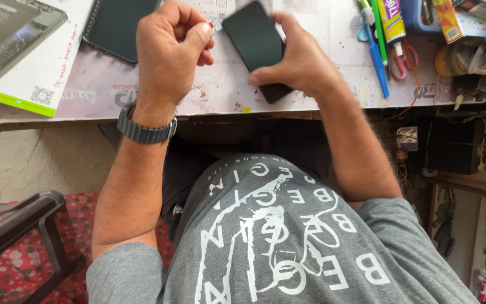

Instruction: The person opens several small retail boxes on a cluttered workbench, removes screen protectors and cleaning wipes, and places the items on the table. They then pick up a smartphone, remove a SIM card tray, and handle a small plastic bag containing a red accessory.

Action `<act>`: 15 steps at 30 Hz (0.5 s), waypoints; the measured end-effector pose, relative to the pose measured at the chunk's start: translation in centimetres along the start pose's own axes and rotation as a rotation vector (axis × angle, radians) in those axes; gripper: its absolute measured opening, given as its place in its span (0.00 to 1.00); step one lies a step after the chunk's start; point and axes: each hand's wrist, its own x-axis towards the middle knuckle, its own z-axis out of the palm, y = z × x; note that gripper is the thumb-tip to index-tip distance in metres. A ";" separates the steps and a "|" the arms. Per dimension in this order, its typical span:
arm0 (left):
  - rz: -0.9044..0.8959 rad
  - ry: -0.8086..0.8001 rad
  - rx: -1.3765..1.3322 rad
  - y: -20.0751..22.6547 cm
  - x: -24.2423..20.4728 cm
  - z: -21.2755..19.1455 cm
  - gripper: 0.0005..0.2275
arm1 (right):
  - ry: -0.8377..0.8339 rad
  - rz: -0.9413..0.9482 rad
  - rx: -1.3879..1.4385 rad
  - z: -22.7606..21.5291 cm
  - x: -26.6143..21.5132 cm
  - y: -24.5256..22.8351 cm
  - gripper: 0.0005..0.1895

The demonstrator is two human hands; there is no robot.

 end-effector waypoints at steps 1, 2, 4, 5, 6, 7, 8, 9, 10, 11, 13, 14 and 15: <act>-0.017 -0.003 -0.031 0.4 -0.1 0.1 0.03 | -0.120 -0.047 0.302 -0.4 -0.2 0.6 0.55; -0.032 -0.004 -0.064 0.8 -0.3 0.3 0.03 | -0.243 -0.092 0.601 -0.8 -0.6 1.4 0.53; -0.075 -0.018 -0.075 1.7 -0.6 0.8 0.02 | -0.445 -0.145 1.094 -1.2 -1.7 2.8 0.50; -0.097 -0.025 -0.081 2.1 -0.8 1.1 0.02 | -0.520 -0.155 1.290 -1.0 -2.5 3.6 0.48; -0.110 -0.035 -0.089 2.6 -0.9 1.4 0.02 | -0.595 -0.163 1.490 -0.7 -3.2 4.2 0.47; -0.123 -0.046 -0.096 3.0 -1.0 1.7 0.02 | -0.619 -0.180 1.519 -0.6 -3.7 4.7 0.48; -0.141 -0.060 -0.104 3.3 -1.0 2.1 0.02 | -0.639 -0.194 1.551 -0.5 -4.4 5.1 0.48; -0.131 -0.075 -0.105 3.6 -1.0 2.5 0.02 | -0.659 -0.208 1.582 -0.4 -4.9 5.5 0.49; -0.125 -0.091 -0.107 3.8 -1.0 3.0 0.02 | -0.625 -0.205 1.574 -0.3 -5.4 5.7 0.50; -0.118 -0.107 -0.108 3.9 -0.9 3.4 0.02 | -0.592 -0.202 1.564 -0.3 -5.8 5.8 0.51; -0.102 -0.130 -0.119 4.2 -0.9 4.2 0.02 | -0.562 -0.194 1.576 -0.2 -6.1 5.7 0.52; -0.089 -0.142 -0.123 4.3 -0.8 4.5 0.02 | -0.562 -0.192 1.592 -0.2 -6.1 5.5 0.52; -0.095 -0.145 -0.129 4.4 -0.7 4.8 0.02 | -0.563 -0.189 1.608 -0.1 -6.1 5.4 0.53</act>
